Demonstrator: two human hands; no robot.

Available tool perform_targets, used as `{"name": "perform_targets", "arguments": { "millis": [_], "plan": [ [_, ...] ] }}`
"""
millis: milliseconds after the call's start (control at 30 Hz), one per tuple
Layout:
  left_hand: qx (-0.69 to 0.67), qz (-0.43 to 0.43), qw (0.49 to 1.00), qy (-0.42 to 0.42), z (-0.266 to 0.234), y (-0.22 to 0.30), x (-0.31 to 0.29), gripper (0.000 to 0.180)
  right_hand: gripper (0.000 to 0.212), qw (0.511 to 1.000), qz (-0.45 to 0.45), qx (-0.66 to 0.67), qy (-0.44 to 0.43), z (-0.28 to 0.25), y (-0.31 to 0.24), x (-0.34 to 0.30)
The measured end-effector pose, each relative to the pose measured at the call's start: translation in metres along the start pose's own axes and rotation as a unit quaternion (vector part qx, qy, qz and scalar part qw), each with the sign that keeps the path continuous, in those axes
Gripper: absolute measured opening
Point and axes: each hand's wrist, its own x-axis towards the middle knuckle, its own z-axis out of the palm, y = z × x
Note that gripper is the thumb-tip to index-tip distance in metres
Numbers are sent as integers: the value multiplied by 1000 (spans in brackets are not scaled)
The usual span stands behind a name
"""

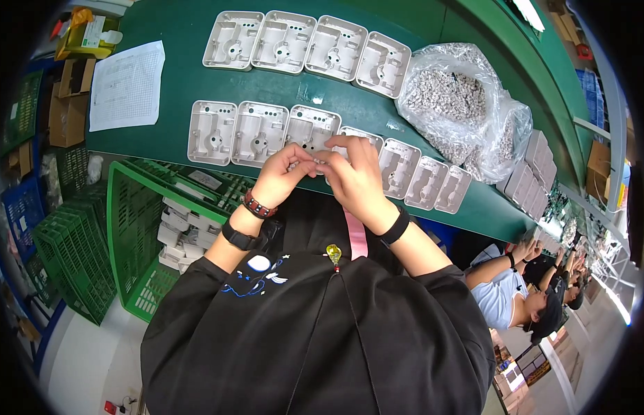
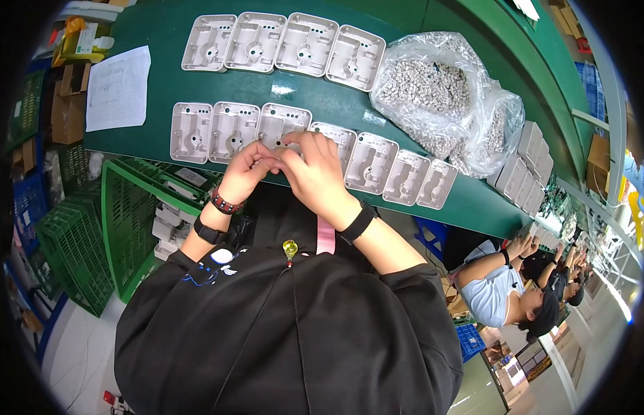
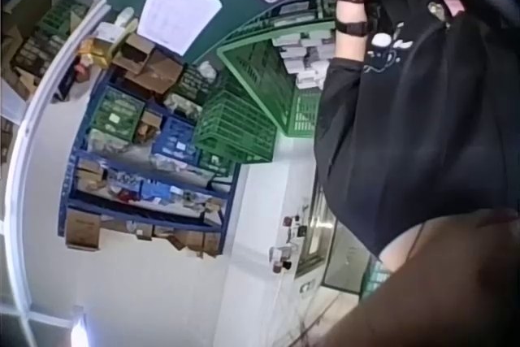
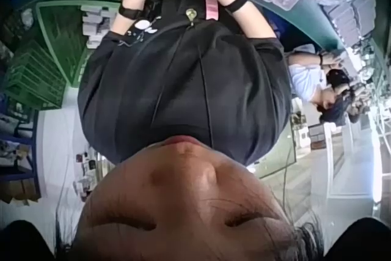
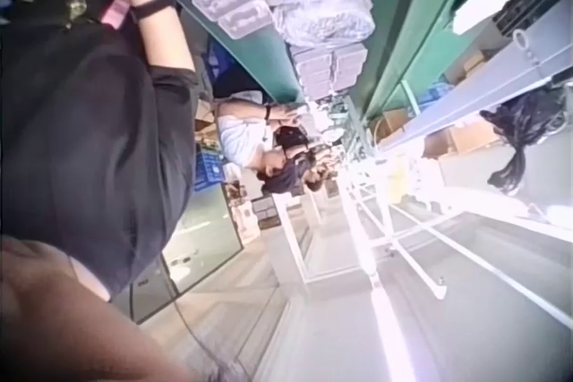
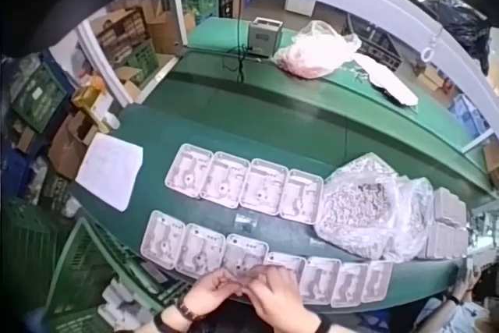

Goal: The person takes plastic housings from a green crate and places them on the table, then picks up small metal components from a bag and inserts them into the housings. Finally, the person moves the assembled housings to the side of the table.

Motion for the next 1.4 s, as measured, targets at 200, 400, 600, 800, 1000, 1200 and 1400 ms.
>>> {"name": "perform_targets", "arguments": {
  "millis": [200,400,600,800,1000,1200,1400],
  "plan": [
    [37,32,996,79,0,3,-3,10,19,998,56,8,16,13,-1,-4],
    [116,125,984,51,-6,5,-8,21,12,994,93,62,-7,14,0,2],
    [152,50,986,39,-13,4,-11,28,11,986,89,119,-77,21,9,3],
    [267,103,958,31,-22,0,-11,24,12,965,113,181,-150,24,15,16],
    [51,7,988,143,-37,-7,-10,9,13,981,18,-177,-79,28,58,47],
    [-25,32,976,215,-54,-14,-11,22,9,925,-138,-321,-147,53,84,51],
    [-22,40,971,234,-53,-15,-10,29,9,913,-142,-346,-162,63,89,51]
  ]
}}
